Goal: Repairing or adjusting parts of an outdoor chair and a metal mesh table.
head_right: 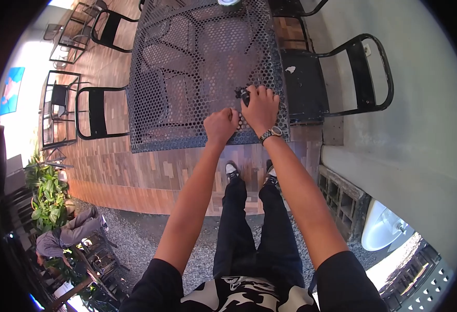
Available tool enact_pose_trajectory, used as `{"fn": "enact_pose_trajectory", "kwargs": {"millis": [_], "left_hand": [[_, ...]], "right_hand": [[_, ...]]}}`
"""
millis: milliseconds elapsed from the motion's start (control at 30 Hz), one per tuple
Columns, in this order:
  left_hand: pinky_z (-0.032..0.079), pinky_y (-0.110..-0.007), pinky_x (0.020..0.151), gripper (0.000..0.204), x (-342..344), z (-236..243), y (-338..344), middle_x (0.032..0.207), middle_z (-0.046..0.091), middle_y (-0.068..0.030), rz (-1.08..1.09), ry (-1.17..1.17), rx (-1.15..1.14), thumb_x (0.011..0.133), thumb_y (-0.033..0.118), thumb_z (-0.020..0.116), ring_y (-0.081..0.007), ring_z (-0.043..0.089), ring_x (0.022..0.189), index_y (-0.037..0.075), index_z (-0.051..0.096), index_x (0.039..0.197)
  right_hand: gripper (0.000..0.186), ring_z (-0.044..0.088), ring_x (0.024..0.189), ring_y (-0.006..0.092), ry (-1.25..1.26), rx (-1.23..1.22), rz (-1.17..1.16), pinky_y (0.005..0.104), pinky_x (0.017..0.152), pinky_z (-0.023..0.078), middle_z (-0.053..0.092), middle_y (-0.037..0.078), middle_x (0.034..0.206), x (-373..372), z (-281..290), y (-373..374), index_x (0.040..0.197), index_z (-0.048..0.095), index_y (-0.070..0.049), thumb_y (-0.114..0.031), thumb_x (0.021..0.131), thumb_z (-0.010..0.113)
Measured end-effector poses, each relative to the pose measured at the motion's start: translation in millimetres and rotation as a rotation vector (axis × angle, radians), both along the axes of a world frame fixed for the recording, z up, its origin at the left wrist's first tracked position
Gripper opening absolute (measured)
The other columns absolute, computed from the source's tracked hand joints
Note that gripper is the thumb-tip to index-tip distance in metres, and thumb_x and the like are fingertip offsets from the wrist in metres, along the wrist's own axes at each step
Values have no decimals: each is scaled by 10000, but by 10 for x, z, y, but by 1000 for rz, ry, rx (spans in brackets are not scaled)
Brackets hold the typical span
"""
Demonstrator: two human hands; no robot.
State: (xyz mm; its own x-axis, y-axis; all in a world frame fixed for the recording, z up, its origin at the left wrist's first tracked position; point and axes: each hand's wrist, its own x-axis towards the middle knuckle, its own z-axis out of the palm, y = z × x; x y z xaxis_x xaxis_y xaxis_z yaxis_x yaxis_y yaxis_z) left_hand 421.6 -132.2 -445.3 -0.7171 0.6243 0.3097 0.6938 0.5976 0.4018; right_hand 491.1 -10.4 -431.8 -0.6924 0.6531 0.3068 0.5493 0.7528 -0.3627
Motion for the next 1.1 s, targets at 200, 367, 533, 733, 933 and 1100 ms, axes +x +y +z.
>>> {"fn": "enact_pose_trajectory", "kwargs": {"millis": [200,367,533,733,933,1100], "left_hand": [[514,-452,537,337,-512,14,335,616,649,-138,-47,40,-37,907,304,585,-335,649,555,89,627,650],[516,-420,521,312,-475,-49,384,622,657,-107,-47,142,-32,903,304,591,-302,651,545,109,624,662],[513,-405,526,271,-515,-60,339,644,663,-91,-40,162,-18,893,277,610,-285,653,562,111,612,680],[514,-399,537,255,-490,-45,369,670,672,-84,-46,151,24,886,271,618,-279,659,576,108,616,690],[516,-397,545,251,-505,-103,308,670,671,-83,-28,147,5,887,278,615,-284,659,581,109,618,701],[517,-399,559,240,-477,-71,372,676,671,-85,-35,119,-15,883,289,622,-285,661,594,115,622,717]], "right_hand": [[362,584,967,258,12,-40,9,423,835,400,608,53,982,-204,-17,32,1095,645,-160,-301,775,736],[328,591,946,273,41,-53,-51,418,812,405,609,51,965,-222,-4,71,1119,679,-163,-259,807,702],[370,577,966,261,26,-93,-4,415,827,397,591,47,984,-87,-29,-68,1117,663,-161,-286,778,744],[356,579,967,266,27,-37,22,415,826,405,596,54,996,-226,-3,57,1112,666,-154,-284,787,734],[354,580,965,269,31,-97,23,415,824,408,593,53,1009,-90,-41,-89,1105,669,-153,-282,782,739],[310,580,950,276,63,-55,23,412,809,412,597,50,986,-291,15,92,1092,674,-138,-237,802,713]]}}
